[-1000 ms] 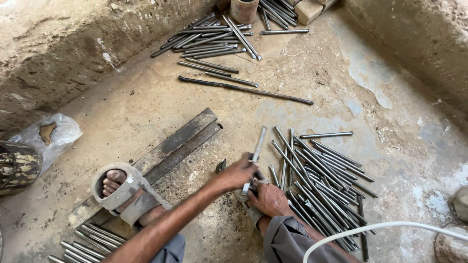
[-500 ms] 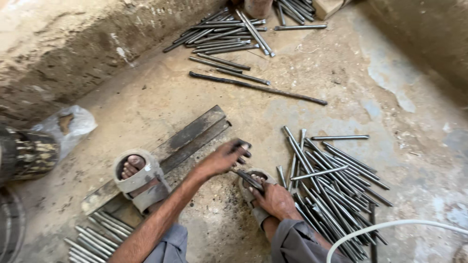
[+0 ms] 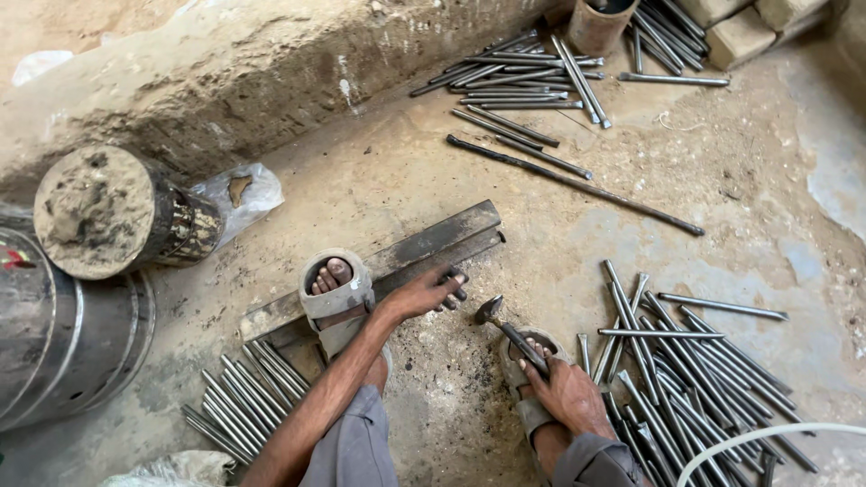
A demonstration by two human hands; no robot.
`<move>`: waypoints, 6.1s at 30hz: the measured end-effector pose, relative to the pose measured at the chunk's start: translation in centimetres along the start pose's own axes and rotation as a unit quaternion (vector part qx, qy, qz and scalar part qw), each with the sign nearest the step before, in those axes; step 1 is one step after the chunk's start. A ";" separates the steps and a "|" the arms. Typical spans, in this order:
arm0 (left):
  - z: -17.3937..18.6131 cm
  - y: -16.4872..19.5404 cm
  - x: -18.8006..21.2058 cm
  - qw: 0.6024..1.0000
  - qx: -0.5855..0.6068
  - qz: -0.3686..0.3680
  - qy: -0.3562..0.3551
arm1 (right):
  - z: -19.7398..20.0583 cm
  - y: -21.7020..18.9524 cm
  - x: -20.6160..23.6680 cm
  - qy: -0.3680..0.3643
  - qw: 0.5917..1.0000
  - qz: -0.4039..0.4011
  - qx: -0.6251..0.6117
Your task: The person sits on the floor and repeatedly hammers metal rods on an anvil to shape their ends. They pick up rods from a pile, strike them with a hammer, and place the finished pieces aside.
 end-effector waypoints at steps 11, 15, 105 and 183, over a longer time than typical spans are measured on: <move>3.3 -2.5 1.5 0.992 -0.078 -0.064 0.074 | 0.5 -0.4 0.7 0.006 1.000 -0.020 0.009; 8.5 0.3 6.1 0.961 0.034 -0.141 0.234 | 0.5 -0.6 1.0 -0.014 0.999 -0.038 0.004; 10.0 -6.7 22.0 0.961 0.151 -0.040 0.230 | -0.5 -3.1 1.7 0.017 0.997 0.067 0.018; 10.5 -6.1 12.6 0.820 -0.427 -0.143 0.352 | -8.7 4.1 -3.5 -0.088 0.995 -0.044 0.035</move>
Point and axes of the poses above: each hand's wrist, its own x-axis away from the middle knuckle, its own z-axis out of the back of the hand, y = z × x, the point moved 8 cm from there along -x, towards the middle knuckle, and after that the axes turned 10 degrees about y, right-handed, at the moved point
